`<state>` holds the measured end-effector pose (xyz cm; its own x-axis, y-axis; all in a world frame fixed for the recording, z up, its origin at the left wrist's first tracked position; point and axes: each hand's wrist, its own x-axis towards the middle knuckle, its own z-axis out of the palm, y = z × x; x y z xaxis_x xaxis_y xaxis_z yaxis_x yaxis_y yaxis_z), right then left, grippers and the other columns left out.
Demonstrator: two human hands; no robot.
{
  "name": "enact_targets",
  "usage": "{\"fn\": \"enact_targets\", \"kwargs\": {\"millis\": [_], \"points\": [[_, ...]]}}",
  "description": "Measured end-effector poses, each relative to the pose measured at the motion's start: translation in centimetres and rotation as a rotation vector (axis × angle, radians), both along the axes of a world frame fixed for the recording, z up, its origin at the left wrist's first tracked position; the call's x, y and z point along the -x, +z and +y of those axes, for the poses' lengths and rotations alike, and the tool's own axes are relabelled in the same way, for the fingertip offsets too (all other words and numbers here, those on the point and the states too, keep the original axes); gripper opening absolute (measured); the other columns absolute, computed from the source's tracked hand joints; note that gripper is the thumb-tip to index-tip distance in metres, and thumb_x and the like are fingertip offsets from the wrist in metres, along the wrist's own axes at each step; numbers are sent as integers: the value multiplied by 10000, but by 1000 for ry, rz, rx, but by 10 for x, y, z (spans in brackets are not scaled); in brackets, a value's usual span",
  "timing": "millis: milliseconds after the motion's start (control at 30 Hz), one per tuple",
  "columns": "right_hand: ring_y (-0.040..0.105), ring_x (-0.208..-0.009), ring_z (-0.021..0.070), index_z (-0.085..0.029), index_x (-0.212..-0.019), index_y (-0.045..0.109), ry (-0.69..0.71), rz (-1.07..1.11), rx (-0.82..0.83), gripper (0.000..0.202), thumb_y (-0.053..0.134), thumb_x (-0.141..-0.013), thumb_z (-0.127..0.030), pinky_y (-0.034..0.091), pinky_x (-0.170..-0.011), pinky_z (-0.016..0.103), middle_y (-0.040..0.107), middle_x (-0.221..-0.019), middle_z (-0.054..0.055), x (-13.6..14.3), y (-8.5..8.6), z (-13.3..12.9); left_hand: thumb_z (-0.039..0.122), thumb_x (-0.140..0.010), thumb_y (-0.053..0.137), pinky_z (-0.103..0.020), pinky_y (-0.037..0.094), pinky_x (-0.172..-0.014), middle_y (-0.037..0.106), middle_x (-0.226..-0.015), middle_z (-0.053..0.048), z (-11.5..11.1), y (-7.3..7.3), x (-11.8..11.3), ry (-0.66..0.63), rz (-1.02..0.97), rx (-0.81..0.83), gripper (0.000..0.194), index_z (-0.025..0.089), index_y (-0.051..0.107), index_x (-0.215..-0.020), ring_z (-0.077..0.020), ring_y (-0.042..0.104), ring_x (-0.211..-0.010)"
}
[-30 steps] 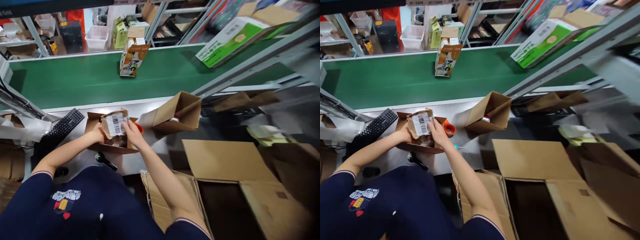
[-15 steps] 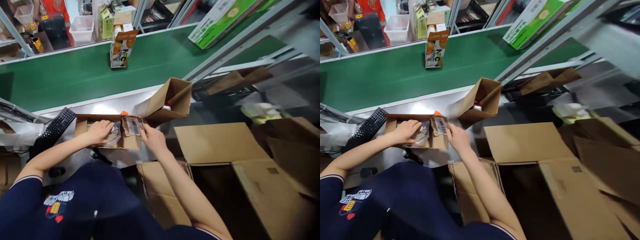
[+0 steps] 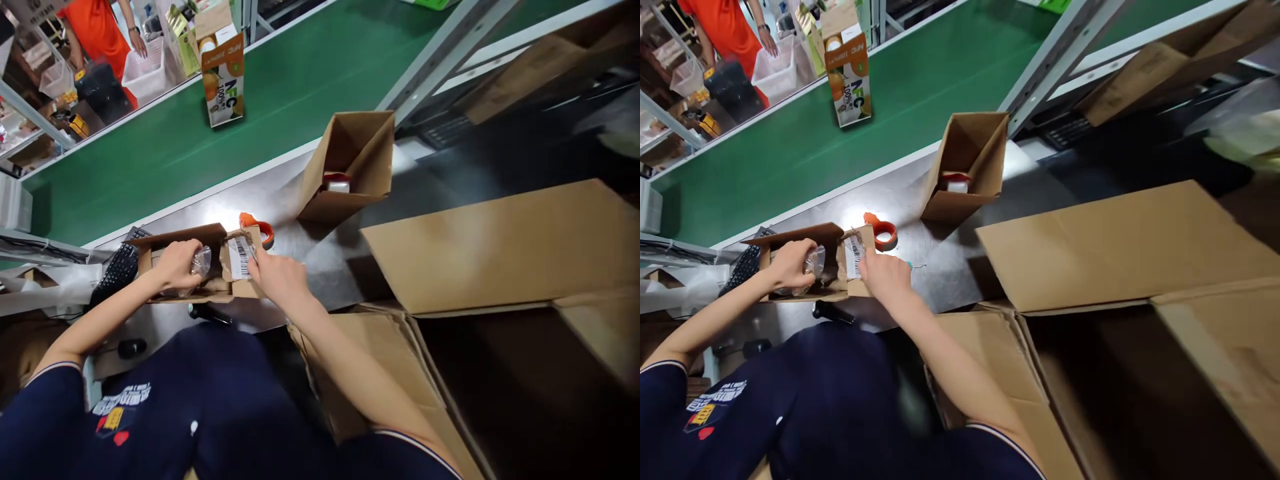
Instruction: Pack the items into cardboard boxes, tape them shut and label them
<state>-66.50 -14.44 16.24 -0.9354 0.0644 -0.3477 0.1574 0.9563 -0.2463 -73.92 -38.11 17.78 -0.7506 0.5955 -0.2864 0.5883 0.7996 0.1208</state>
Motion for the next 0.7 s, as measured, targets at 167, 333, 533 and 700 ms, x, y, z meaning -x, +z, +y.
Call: {"fn": "enact_targets", "kwargs": {"millis": [167, 333, 533, 700], "points": [[686, -1071, 299, -167, -1005, 785, 36, 458, 279, 381, 469, -1052, -375, 537, -898, 387, 735, -1149, 187, -7, -6, 1, 322, -724, 681, -429, 560, -830, 770, -1063, -115, 23, 54, -5, 85, 74, -8, 562, 205, 562, -1260, -342, 748, -972], [703, -1046, 263, -164, -1022, 780, 13, 367, 383, 288, 530, -1022, -308, 557, -896, 396, 578, -1493, 188, 1, -6, -7, 351, -704, 685, -393, 555, -743, 738, -933, -58, 32, 87, -8, 124, 127, -89, 530, 232, 542, -1200, -301, 735, -849], [735, -958, 314, -151, -1094, 746, 43, 110, 127, 359, 419, -1082, -299, 477, -762, 369, 767, -1075, 169, -4, 24, -6, 271, -606, 660, -350, 563, -721, 692, -978, -23, -27, 130, -26, 14, 272, -517, 523, 251, 524, -1110, -202, 668, -795], [718, -911, 271, -174, -1004, 729, 25, 274, 146, 352, 437, -1075, -358, 430, -700, 338, 741, -1205, 168, -16, 45, -16, 295, -612, 669, -333, 547, -711, 665, -963, -11, -46, 157, -23, -9, 327, -673, 484, 262, 519, -1070, -191, 638, -801]]}}
